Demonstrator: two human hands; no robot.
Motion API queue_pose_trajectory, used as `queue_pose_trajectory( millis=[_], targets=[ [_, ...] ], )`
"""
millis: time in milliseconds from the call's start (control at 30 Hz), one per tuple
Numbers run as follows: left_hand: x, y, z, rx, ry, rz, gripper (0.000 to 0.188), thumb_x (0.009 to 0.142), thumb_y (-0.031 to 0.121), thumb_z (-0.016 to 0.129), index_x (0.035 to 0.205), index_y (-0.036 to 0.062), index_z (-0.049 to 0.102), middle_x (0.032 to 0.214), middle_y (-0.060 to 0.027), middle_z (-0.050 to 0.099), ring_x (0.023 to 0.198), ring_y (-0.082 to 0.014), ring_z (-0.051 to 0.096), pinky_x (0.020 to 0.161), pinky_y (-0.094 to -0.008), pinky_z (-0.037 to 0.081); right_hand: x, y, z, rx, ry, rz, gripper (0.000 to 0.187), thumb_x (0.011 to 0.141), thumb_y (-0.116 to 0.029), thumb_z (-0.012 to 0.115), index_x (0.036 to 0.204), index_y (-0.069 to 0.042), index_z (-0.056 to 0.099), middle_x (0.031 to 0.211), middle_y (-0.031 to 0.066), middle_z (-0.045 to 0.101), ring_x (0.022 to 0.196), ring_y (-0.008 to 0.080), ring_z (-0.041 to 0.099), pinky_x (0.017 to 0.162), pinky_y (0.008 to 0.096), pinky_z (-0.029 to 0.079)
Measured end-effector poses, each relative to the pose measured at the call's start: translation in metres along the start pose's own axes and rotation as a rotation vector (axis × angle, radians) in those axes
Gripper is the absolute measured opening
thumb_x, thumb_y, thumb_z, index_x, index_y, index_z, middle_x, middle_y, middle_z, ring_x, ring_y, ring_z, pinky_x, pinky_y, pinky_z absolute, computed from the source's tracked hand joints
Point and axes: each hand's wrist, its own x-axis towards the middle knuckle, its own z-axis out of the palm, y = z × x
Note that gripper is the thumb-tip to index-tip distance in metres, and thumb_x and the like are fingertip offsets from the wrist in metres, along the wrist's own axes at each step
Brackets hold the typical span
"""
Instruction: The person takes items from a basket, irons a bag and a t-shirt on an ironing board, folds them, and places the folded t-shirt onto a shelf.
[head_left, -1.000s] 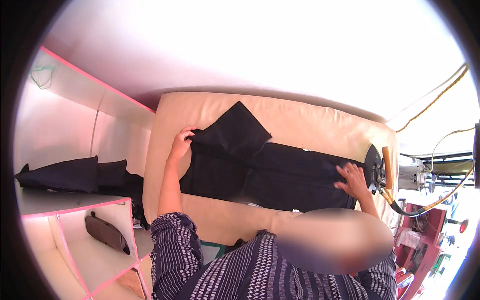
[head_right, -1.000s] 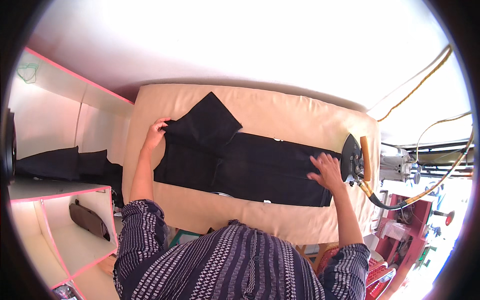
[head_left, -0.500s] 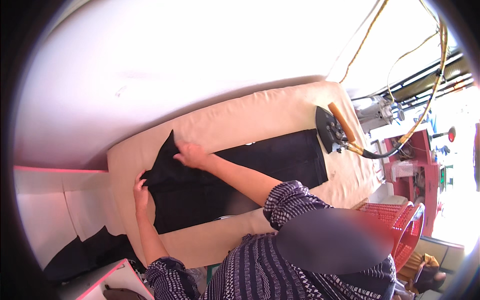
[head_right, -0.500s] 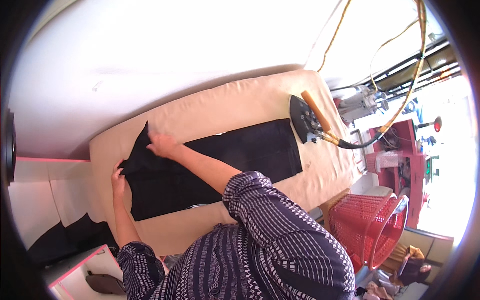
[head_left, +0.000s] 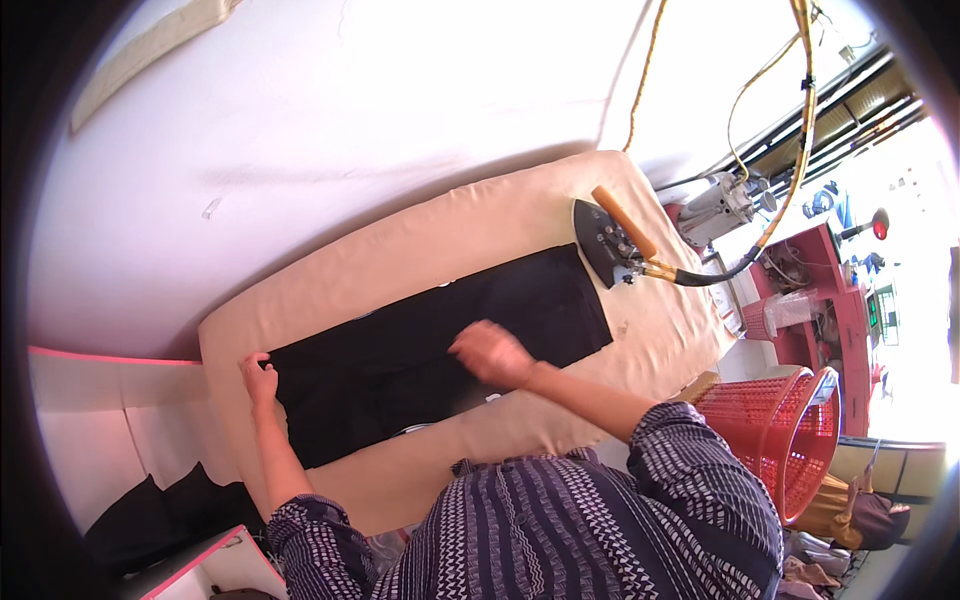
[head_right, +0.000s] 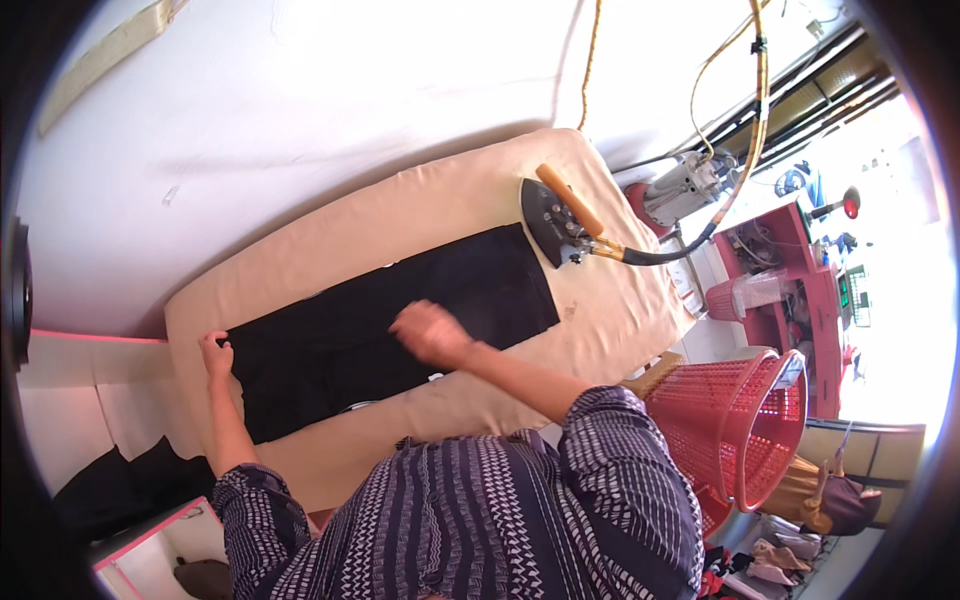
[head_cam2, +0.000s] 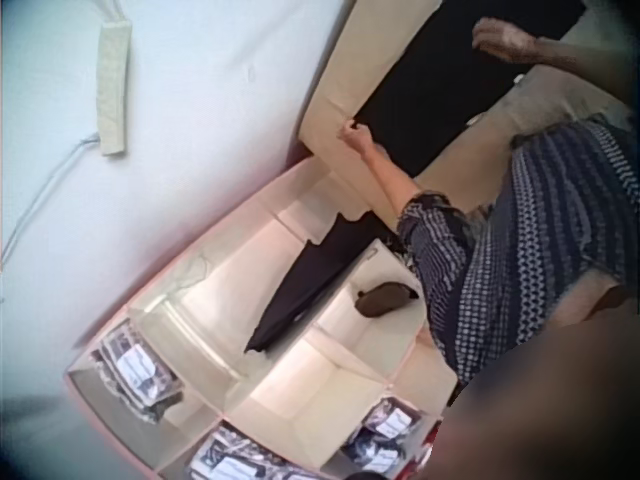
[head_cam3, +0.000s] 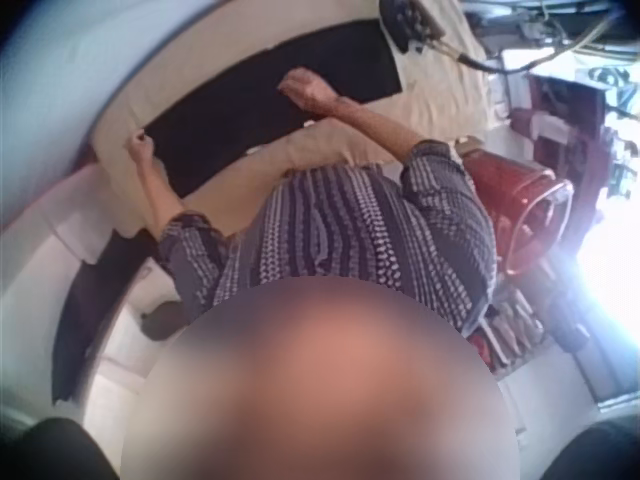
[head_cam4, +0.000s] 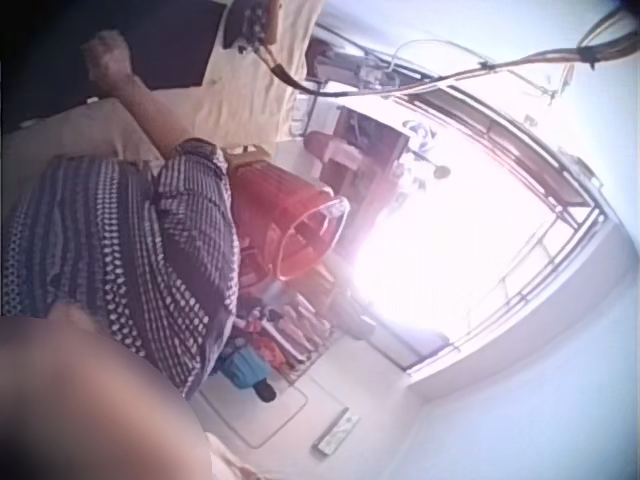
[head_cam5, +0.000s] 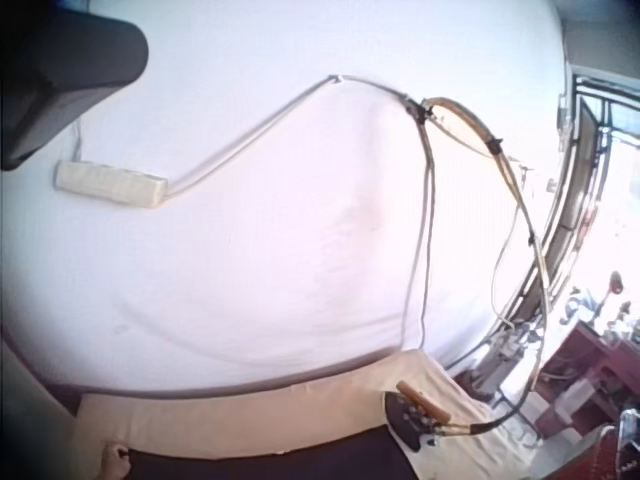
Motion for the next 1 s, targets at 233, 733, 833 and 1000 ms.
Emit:
queue_pose_trajectory(
  millis=[233, 733, 833, 1000],
  targets=[
    [-0.059, 0.212, 0.037, -0.157, 0.212, 0.504, 0.016, 0.08, -0.003, 0.051, 0.09, 0.0042, 0.062, 0.102, -0.0142, 0.061, 0.1, -0.0325, 0.058, 0.087, -0.0411, 0.046, -0.028, 0.132, -0.118, -0.422, 0.299, 0.347, 0.013, 0.077, -0.002, 0.065, 0.09, -0.004, 0.063, 0.093, 0.0105, 0.055, 0.087, 0.0304, 0.055, 0.076, 0.0404, 0.046],
    [-0.137, 0.343, 0.115, 0.135, -0.221, 0.68, 0.067, 0.093, 0.042, 0.046, 0.148, 0.0135, 0.022, 0.156, -0.005, 0.013, 0.145, -0.025, 0.009, 0.113, -0.0558, 0.009, -0.056, 0.138, -0.079, -0.6, -0.259, 0.268, 0.064, 0.092, -0.044, 0.049, 0.142, -0.007, 0.033, 0.149, 0.0155, 0.029, 0.14, 0.0285, 0.025, 0.111, 0.0486, 0.024],
    [-0.129, 0.334, 0.107, -0.047, -0.161, 0.683, 0.053, 0.094, 0.033, 0.048, 0.14, 0.0101, 0.039, 0.15, -0.0094, 0.031, 0.141, -0.0261, 0.022, 0.11, -0.0568, 0.019, -0.024, 0.143, -0.103, -0.466, -0.143, 0.334, 0.063, 0.089, -0.04, 0.058, 0.139, -0.007, 0.039, 0.145, 0.0162, 0.036, 0.137, 0.031, 0.031, 0.11, 0.0501, 0.024],
    [-0.16, 0.269, 0.052, -0.409, 0.129, 0.358, 0.021, 0.088, 0.012, 0.055, 0.108, 0.0075, 0.061, 0.113, -0.0131, 0.061, 0.109, -0.0312, 0.056, 0.097, -0.0463, 0.04, 0.0, 0.194, -0.222, -0.74, -0.079, 0.666, 0.061, 0.078, -0.038, 0.071, 0.123, -0.002, 0.052, 0.126, 0.0217, 0.053, 0.119, 0.0359, 0.049, 0.098, 0.0451, 0.04]
  ],
)
